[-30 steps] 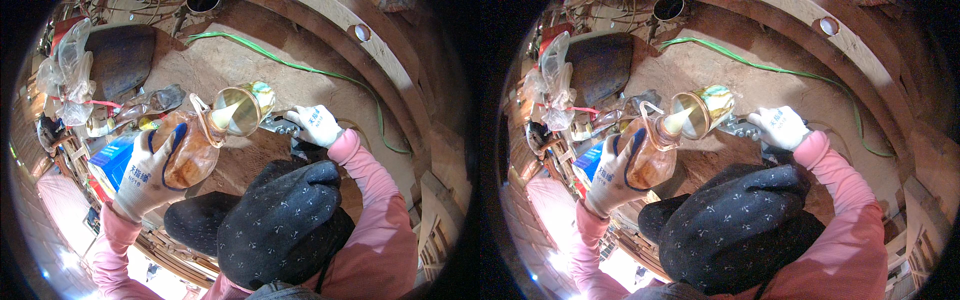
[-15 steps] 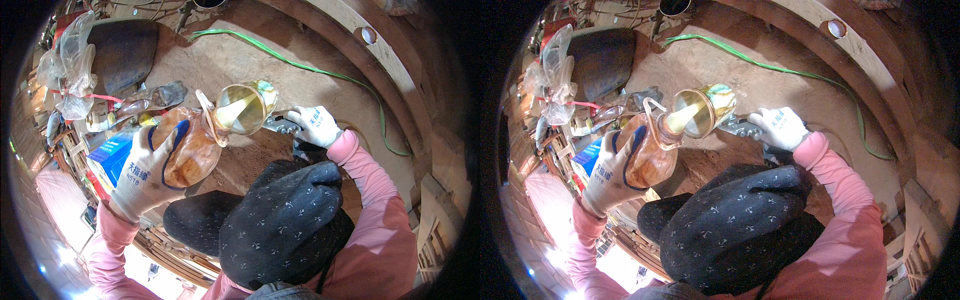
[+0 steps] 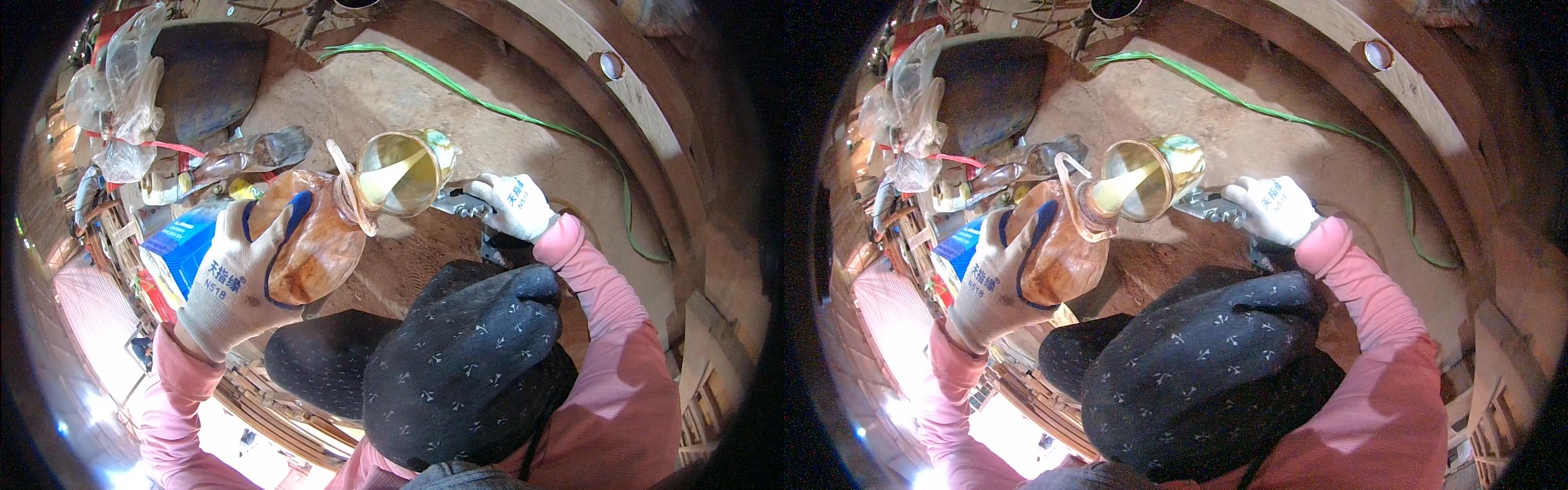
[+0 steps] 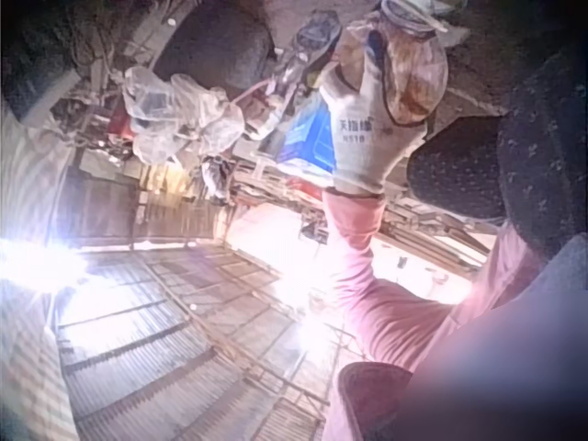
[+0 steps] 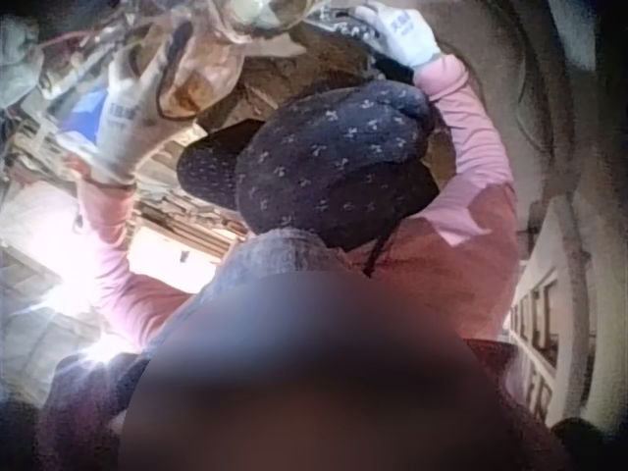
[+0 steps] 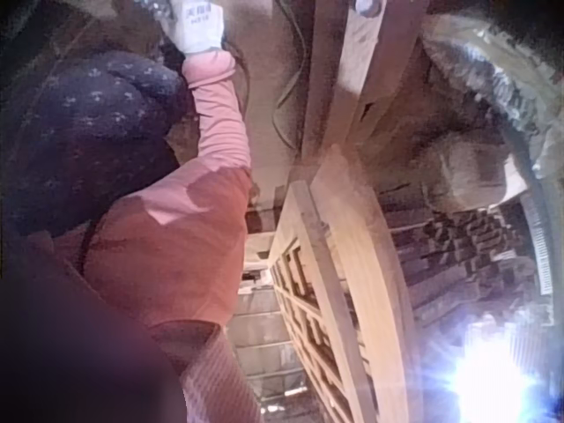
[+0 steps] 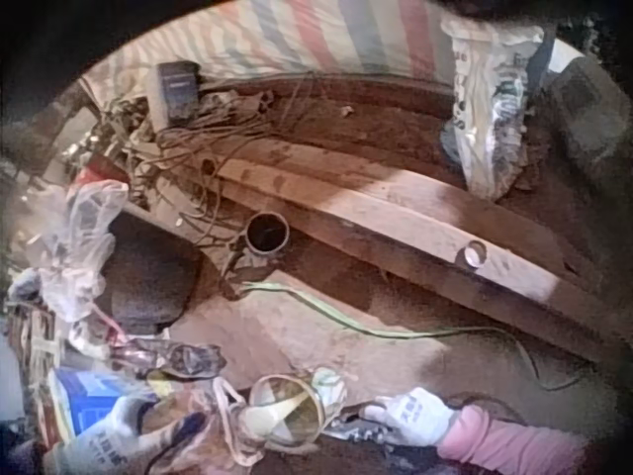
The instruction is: The person pours a brown liquid from a plastic bottle into a paint sprayer cup, then attaches the sprayer to a hose and tests it. They repeat the pouring process and prepare the sprayer for use.
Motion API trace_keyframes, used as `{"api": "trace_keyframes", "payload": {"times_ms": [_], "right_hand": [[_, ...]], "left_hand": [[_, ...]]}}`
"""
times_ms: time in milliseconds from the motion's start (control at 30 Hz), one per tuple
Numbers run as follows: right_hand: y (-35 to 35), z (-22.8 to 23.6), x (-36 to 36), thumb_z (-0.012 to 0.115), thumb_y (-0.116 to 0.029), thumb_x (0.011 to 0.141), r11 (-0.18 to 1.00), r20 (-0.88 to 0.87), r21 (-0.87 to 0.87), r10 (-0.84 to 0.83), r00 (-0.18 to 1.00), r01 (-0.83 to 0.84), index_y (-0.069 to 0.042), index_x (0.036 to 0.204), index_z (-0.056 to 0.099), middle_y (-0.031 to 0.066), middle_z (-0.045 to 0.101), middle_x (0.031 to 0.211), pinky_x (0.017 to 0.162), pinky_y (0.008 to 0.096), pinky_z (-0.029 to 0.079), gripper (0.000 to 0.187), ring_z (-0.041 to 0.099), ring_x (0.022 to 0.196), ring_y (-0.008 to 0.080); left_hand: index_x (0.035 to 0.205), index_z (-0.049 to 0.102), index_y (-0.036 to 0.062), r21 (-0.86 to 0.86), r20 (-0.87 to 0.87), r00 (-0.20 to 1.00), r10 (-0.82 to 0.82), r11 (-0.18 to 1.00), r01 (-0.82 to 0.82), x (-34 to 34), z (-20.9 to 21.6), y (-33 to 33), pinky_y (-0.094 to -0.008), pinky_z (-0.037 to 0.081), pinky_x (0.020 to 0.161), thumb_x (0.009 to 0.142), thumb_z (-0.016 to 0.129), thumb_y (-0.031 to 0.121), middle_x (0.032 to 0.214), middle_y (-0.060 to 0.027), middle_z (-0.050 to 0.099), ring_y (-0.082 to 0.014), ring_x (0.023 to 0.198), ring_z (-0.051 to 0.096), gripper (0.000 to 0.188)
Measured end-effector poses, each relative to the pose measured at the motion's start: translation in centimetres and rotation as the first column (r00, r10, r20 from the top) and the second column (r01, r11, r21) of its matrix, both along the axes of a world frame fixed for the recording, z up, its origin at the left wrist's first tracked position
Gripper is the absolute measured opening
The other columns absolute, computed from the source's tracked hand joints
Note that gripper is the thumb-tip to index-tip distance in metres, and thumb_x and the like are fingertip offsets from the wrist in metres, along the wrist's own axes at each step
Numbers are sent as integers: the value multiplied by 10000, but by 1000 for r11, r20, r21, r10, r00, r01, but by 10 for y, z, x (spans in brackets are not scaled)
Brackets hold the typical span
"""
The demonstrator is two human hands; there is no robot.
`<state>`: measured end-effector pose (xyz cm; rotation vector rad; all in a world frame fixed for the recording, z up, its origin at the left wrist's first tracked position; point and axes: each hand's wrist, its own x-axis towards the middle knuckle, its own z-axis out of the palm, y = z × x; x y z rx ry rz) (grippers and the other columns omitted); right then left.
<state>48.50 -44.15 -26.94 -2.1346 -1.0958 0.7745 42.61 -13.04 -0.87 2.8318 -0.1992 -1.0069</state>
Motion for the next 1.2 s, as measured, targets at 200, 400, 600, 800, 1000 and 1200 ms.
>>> {"api": "trace_keyframes", "payload": {"times_ms": [200,400,600,800,1000,1200], "right_hand": [[1,-2,-2,711,-228,818,1000,6,22,2,1000,-2,-132,1145,639,102,650,1018,719,447,556,349,687,883,326],[2,-2,-3,733,-115,748,1000,18,-15,18,1000,-18,-117,1182,639,85,660,1058,728,418,562,445,692,870,314],[2,-3,-2,726,-126,762,1000,41,26,12,999,-13,-121,1187,633,78,660,1044,713,417,561,436,692,858,311],[5,-6,-2,709,-249,832,1000,16,21,11,1000,-12,-136,1130,633,95,645,1007,726,453,555,327,676,916,321],[8,-7,-2,715,-249,823,1000,9,4,20,1000,-20,-140,1133,631,97,643,1004,724,454,557,339,680,906,324],[9,-8,-1,706,-251,834,1000,12,22,4,1000,-4,-143,1136,628,97,642,1001,720,456,558,330,682,894,325]], "left_hand": [[1543,390,150,-6,20,1000,-9,1000,9,-2,1,0,-529,411,1035,537,881,232,1337,-253,486,-467,1199,463,1122],[1543,386,143,-5,20,1000,-12,1000,12,-3,1,1,-530,410,1035,545,880,242,1348,-245,485,-465,1200,464,1118],[1539,389,138,-1,18,1000,-24,1000,24,-2,0,1,-530,417,1032,546,877,242,1344,-240,493,-462,1199,465,1111],[1531,398,130,-3,-1,1000,1,1000,-1,0,3,0,-527,420,1031,543,866,228,1344,-244,499,-463,1191,464,1098],[1526,402,122,21,-8,1000,-23,1000,23,1,2,2,-524,417,1032,539,866,233,1363,-232,503,-460,1185,462,1096],[1524,399,105,-5,-1,1000,1,1000,-1,3,1,1,-527,413,1035,544,864,235,1361,-231,507,-464,1181,460,1093]]}}
